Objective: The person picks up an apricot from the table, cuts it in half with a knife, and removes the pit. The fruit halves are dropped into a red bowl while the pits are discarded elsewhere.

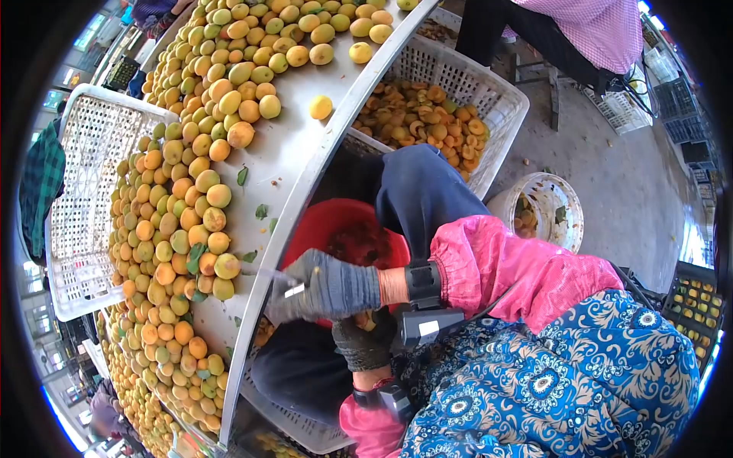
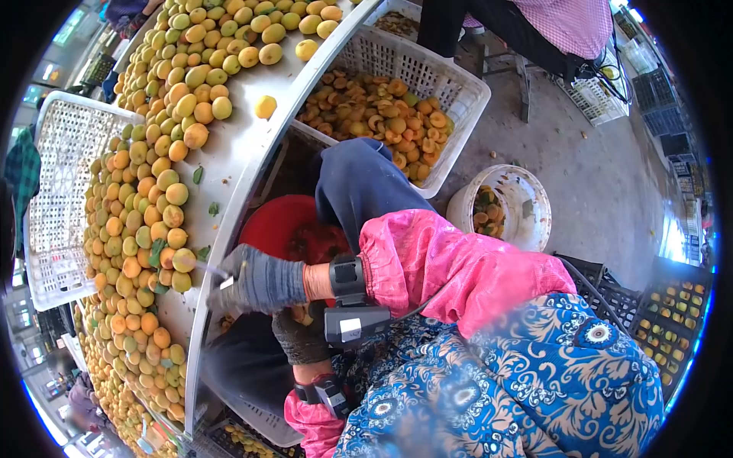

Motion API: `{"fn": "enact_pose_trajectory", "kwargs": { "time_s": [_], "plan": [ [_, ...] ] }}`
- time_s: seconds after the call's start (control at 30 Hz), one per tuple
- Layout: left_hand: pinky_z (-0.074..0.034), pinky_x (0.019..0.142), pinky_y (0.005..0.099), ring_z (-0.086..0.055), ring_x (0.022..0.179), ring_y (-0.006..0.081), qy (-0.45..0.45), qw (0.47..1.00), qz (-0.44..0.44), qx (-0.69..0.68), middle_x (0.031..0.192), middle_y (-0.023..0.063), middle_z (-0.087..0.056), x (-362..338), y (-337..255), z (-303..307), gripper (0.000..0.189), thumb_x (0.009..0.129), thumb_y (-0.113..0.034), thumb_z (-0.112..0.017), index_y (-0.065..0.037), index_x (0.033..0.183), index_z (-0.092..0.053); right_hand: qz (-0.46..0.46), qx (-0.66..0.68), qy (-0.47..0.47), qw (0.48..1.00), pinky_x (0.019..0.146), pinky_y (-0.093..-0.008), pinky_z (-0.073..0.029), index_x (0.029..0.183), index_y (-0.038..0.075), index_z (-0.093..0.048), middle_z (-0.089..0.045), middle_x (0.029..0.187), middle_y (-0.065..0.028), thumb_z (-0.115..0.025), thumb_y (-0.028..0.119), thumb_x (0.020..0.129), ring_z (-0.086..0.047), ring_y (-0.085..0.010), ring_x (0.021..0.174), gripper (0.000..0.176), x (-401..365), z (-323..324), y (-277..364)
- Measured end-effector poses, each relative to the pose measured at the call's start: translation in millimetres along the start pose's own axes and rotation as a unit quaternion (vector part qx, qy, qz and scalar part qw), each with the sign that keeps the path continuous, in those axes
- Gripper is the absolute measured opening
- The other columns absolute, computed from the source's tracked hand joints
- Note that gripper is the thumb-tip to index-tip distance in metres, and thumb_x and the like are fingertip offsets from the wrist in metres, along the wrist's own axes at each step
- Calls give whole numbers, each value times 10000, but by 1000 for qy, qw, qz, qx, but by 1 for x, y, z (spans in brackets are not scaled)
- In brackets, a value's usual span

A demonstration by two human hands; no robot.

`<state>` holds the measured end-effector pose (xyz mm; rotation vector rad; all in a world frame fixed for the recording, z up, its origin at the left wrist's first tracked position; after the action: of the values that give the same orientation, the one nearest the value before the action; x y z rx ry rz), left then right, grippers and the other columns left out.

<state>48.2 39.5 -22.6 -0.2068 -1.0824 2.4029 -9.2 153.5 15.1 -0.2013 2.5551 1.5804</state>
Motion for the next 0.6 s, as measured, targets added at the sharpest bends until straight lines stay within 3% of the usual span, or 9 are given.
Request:
{"fn": "enact_pose_trajectory", "kwargs": {
  "time_s": [0.17,0.33,0.37,0.43,0.47,0.5,0.53,0.57,0.6],
  "plan": [
    [-538,746,388,-672,842,327,54,990,27,-125,921,110,-696,-55,91,-54,251,846,-199,-651,-74,1061,-620,255,-164,130,944,496,-336,-465,788,83,-679,-587,552,-82,-736,226,787,-598,-202,513,154,-10,-28,-22],
    [-522,755,353,-647,869,267,16,992,-42,119,958,74,-660,-33,74,-56,241,859,-135,-596,-86,1094,-580,292,-519,199,778,495,-389,-490,724,125,-559,-585,600,-64,-651,210,826,-630,-275,580,162,-18,-40,-35],
    [-519,757,345,-641,874,255,5,984,-48,169,966,66,-653,-31,70,-54,242,861,-123,-585,-88,1101,-572,316,-156,99,931,484,-382,-492,730,129,-557,-586,621,-71,-645,220,832,-629,-251,580,163,-16,-25,-15],
    [-513,761,331,-631,885,231,-18,960,-57,274,980,52,-638,-26,65,-45,248,867,-97,-563,-93,1115,-555,398,-371,-59,837,572,-317,-516,854,87,-627,-634,759,-55,-637,145,857,-657,-199,713,59,-8,-9,-3],
    [-513,761,331,-631,885,231,-25,959,-48,279,980,52,-638,-18,58,-36,248,867,-97,-563,-93,1115,-555,280,-77,-82,953,651,-299,-530,981,49,-648,-648,907,-56,-621,154,880,-659,-224,770,148,-3,-2,-8],
    [-516,776,340,-626,889,229,-55,993,45,-93,995,64,-630,-2,50,-22,280,852,-93,-588,-79,1129,-546,241,-167,-101,951,697,-291,-532,1041,24,-650,-660,949,-85,-642,194,878,-667,-213,795,235,-6,16,19],
    [-520,790,349,-621,893,228,-79,880,119,-452,1010,76,-622,12,42,-10,315,838,-89,-613,-65,1143,-536,253,-148,-133,947,652,-321,-511,913,7,-645,-657,791,-149,-682,180,855,-666,-234,741,186,-7,20,21],
    [-524,805,358,-616,897,226,-88,638,167,-747,1025,87,-614,19,39,-5,353,824,-85,-637,-50,1157,-526,268,-265,-135,916,645,-314,-508,943,27,-650,-653,777,-144,-677,183,860,-661,-234,729,178,-14,27,26],
    [-520,841,349,-613,910,232,-131,795,174,-566,1030,93,-610,20,40,0,293,901,-195,-579,-27,1137,-534,219,-264,-127,931,628,-330,-508,964,39,-651,-649,771,-146,-678,201,859,-658,-236,725,195,-18,30,12]
  ]
}}
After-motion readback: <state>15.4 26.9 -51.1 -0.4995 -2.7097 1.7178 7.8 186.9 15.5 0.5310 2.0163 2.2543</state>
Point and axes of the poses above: each hand's wrist, its own x-axis towards the middle knuckle, its own z-axis out of the back of the hand, y = z × x, the point moved 2 cm from there along x, towards the middle knuckle
